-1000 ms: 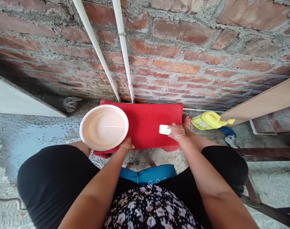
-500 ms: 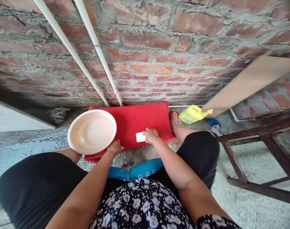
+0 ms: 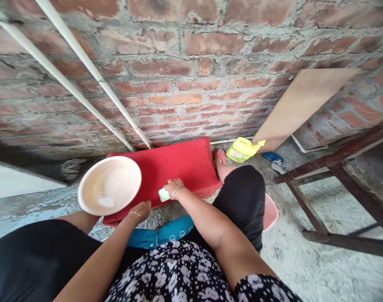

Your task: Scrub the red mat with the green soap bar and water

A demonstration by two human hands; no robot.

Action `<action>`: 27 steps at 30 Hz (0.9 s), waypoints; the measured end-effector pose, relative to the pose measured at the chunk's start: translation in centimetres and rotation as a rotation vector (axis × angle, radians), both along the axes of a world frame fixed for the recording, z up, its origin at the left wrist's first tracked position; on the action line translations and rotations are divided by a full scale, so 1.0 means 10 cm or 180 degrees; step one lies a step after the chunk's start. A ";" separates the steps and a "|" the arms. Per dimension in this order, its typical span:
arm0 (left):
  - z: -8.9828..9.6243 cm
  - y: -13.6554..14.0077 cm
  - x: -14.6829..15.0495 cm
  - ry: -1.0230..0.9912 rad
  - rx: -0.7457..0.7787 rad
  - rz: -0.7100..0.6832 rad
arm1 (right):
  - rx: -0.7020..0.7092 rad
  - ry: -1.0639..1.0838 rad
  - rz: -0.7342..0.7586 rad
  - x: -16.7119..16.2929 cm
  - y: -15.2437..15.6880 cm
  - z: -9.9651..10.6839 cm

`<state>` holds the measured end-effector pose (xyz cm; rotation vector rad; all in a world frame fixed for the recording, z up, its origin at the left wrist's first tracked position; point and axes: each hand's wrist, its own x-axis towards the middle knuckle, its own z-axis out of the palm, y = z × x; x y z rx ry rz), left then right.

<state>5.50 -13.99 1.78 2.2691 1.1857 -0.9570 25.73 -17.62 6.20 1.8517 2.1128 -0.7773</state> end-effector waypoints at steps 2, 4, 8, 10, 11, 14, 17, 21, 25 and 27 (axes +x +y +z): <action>0.06 -0.06 -0.02 0.0043 -0.0099 -0.0049 | -0.0340 -0.0107 -0.0100 0.25 -0.02 0.01; 0.10 -0.09 -0.05 0.0065 -0.0167 -0.0034 | -0.0700 -0.0305 -0.0267 0.56 0.00 0.05; 0.15 -0.13 -0.07 0.0063 -0.0297 0.0025 | -0.0622 -0.0646 -0.0576 0.79 0.16 0.13; 0.18 -0.15 -0.06 0.0032 -0.0363 0.0070 | -0.0248 -0.0525 -0.0673 0.60 0.25 0.12; 0.19 -0.17 -0.06 0.0024 -0.0382 0.0108 | -0.0075 -0.0434 -0.0703 0.44 0.29 0.10; 0.24 -0.18 -0.11 0.0037 -0.0361 0.0270 | 0.0269 -0.0255 -0.0623 -0.11 0.41 -0.02; 0.25 -0.15 -0.21 0.0050 -0.0307 0.0398 | 0.0326 -0.0232 -0.0425 -0.44 0.46 -0.14; 0.21 -0.07 -0.27 -0.0054 -0.0350 0.0319 | 0.0057 -0.0608 -0.0502 -0.14 0.38 -0.13; 0.15 -0.08 -0.11 -0.0235 -0.0613 0.0006 | -0.0222 -0.1194 -0.0716 0.31 0.24 0.09; 0.10 -0.13 -0.01 -0.0342 -0.0769 -0.0133 | -0.0196 -0.1156 -0.0619 0.24 0.22 0.18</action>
